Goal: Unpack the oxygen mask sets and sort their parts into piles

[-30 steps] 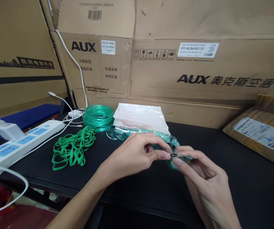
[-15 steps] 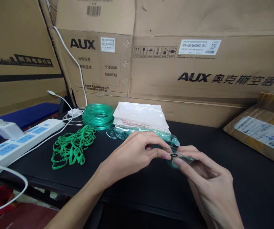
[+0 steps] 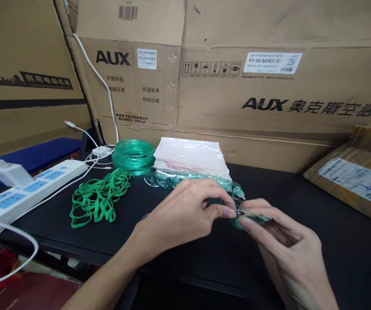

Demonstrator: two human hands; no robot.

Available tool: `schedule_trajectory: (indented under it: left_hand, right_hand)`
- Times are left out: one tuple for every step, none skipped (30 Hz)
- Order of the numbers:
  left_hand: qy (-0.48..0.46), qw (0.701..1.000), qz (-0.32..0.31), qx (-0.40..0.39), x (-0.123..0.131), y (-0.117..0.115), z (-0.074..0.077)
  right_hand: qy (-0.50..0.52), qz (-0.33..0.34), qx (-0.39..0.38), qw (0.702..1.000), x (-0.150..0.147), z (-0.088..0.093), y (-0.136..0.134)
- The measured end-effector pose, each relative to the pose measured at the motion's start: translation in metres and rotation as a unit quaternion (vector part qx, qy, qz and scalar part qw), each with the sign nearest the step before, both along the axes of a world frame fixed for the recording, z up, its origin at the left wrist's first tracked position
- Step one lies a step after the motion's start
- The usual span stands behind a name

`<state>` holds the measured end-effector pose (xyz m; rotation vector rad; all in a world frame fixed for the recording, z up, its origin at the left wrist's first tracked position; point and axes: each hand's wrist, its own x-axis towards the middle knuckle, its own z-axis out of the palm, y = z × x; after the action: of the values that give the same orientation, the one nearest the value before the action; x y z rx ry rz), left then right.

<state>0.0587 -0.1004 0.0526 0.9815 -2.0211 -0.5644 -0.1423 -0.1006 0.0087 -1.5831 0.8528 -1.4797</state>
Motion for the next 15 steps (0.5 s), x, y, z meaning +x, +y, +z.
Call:
schedule_trajectory:
  left_hand:
    - [-0.003,1.000,0.000,-0.006,-0.0004,0.0002,-0.0004]
    - [-0.003,1.000,-0.001,-0.014,-0.0008,0.0004,-0.0008]
    - [-0.002,1.000,-0.003,-0.023,-0.0014,0.0006,-0.0013]
    - [0.002,0.999,-0.007,-0.033,-0.0019,0.0007,-0.0018]
    - [0.008,0.999,-0.014,-0.045,-0.0025,0.0007,-0.0024]
    - [0.015,0.998,-0.022,-0.057,-0.0032,0.0007,-0.0029]
    - [0.022,0.997,-0.031,-0.067,-0.0037,0.0007,-0.0034]
    - [0.027,0.996,-0.039,-0.075,-0.0042,0.0007,-0.0037]
    - [0.028,0.995,-0.046,-0.081,-0.0046,0.0009,-0.0039]
    - [0.027,0.995,-0.051,-0.083,-0.0048,0.0011,-0.0038]
    - [0.025,0.995,-0.054,-0.085,-0.0049,0.0015,-0.0036]
    - [0.022,0.994,-0.056,-0.087,-0.0047,0.0020,-0.0031]
    - [0.019,0.994,-0.058,-0.090,-0.0043,0.0025,-0.0024]
    - [0.017,0.994,-0.060,-0.094,-0.0037,0.0032,-0.0016]
    - [0.014,0.993,-0.060,-0.099,-0.0030,0.0040,-0.0008]
  right_hand:
    - [0.000,0.002,0.003,1.000,-0.0007,-0.0004,0.0000]
    - [-0.001,0.003,0.008,1.000,-0.0015,-0.0008,0.0000]
    - [-0.003,0.005,0.013,1.000,-0.0023,-0.0012,-0.0001]
    - [-0.007,0.009,0.017,1.000,-0.0030,-0.0015,-0.0001]
    - [-0.010,0.015,0.023,1.000,-0.0037,-0.0018,0.0000]
    - [-0.014,0.024,0.029,0.999,-0.0043,-0.0021,0.0001]
    - [-0.019,0.034,0.036,0.999,-0.0046,-0.0023,0.0004]
    - [-0.026,0.046,0.042,0.998,-0.0047,-0.0023,0.0007]
    - [-0.034,0.056,0.050,0.997,-0.0045,-0.0021,0.0009]
    - [-0.043,0.064,0.059,0.995,-0.0042,-0.0018,0.0012]
    - [-0.053,0.070,0.065,0.994,-0.0037,-0.0014,0.0014]
    - [-0.061,0.077,0.069,0.993,-0.0033,-0.0009,0.0015]
    - [-0.066,0.083,0.073,0.992,-0.0029,-0.0005,0.0015]
    - [-0.070,0.091,0.074,0.991,-0.0028,-0.0002,0.0016]
    - [-0.072,0.100,0.075,0.990,-0.0028,-0.0001,0.0016]
